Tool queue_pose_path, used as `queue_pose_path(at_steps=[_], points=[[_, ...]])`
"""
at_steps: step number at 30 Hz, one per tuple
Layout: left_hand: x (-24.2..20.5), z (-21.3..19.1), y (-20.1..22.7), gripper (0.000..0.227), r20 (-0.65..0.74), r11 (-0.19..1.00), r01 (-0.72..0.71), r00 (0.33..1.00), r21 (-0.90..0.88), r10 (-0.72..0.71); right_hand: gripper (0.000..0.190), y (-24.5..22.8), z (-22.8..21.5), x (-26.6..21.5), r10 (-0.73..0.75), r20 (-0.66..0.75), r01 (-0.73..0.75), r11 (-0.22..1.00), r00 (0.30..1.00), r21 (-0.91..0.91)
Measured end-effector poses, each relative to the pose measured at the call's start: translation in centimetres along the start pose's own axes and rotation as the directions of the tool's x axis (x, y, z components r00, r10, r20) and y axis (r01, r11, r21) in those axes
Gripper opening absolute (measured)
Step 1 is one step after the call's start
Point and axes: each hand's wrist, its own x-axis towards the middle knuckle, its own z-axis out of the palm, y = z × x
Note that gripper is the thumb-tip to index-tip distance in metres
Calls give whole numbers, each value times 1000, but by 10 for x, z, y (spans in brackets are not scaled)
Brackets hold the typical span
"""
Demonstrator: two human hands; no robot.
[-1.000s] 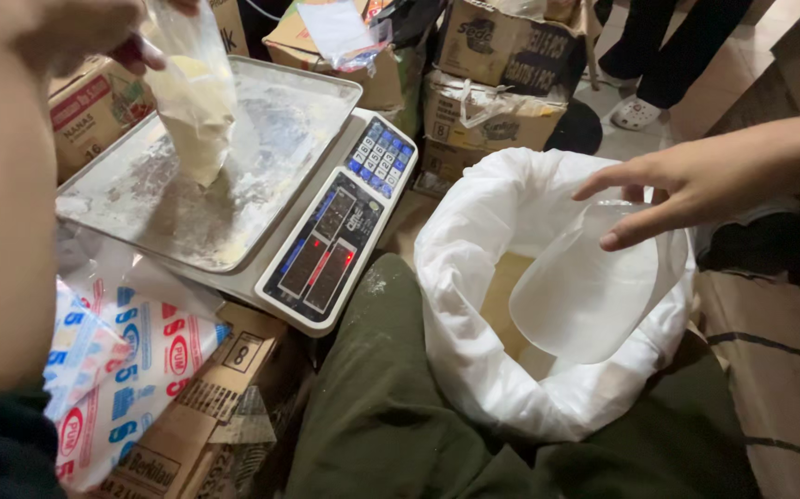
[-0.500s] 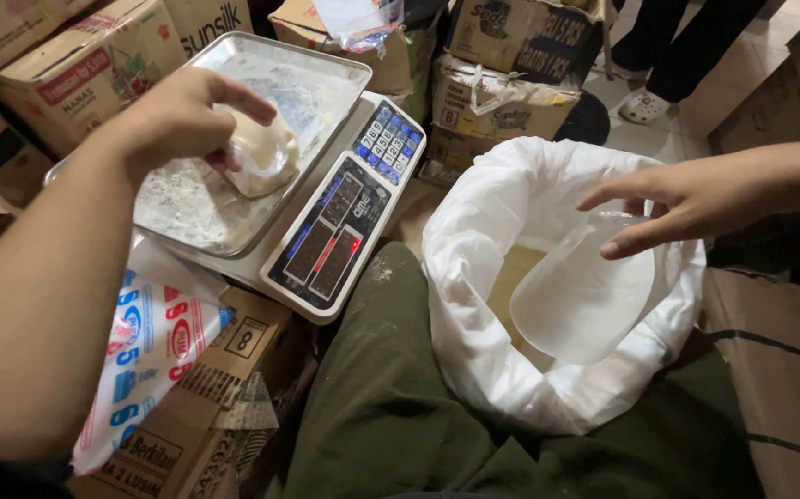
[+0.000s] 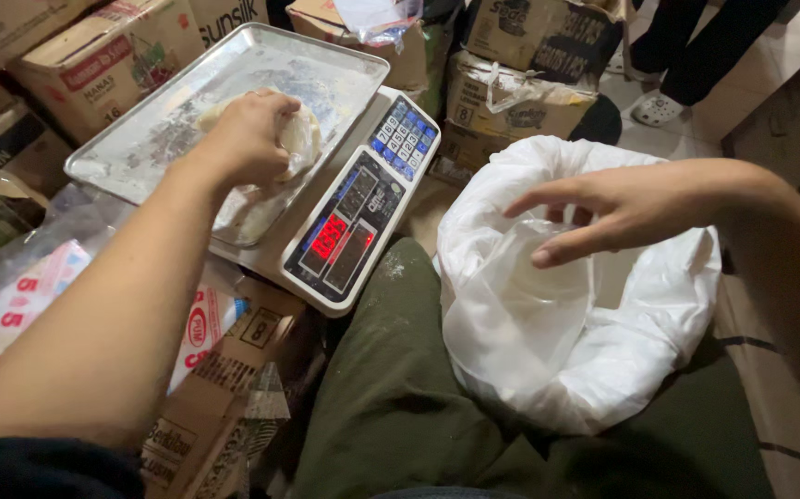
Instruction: The person scoops a granular material from a large sack into small plastic bags, weighs each bag on a digital scale, and adjusts the contents with a scoop to reach a target weight. The person then ties the filled bags and sets them aside.
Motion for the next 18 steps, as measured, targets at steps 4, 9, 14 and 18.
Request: queue_pose_path(at_steps=[4, 9, 14, 18], points=[[0, 6, 2, 69, -34, 996, -1, 999, 88, 4, 91, -30, -9, 4, -52, -30, 51, 998, 998, -26], [-7, 1, 12, 73, -44, 987, 48, 998, 150, -42, 94, -53, -20, 8, -42, -63, 39, 998, 997, -48], [-10, -20, 30, 76, 15, 969, 170, 984, 180, -175, 89, -36, -18, 14, -108, -28, 109, 994, 994, 6], [-14, -49, 45, 67, 90, 973, 224, 970, 49, -228, 90, 0, -6, 17, 20, 11, -20, 999, 1000, 48]])
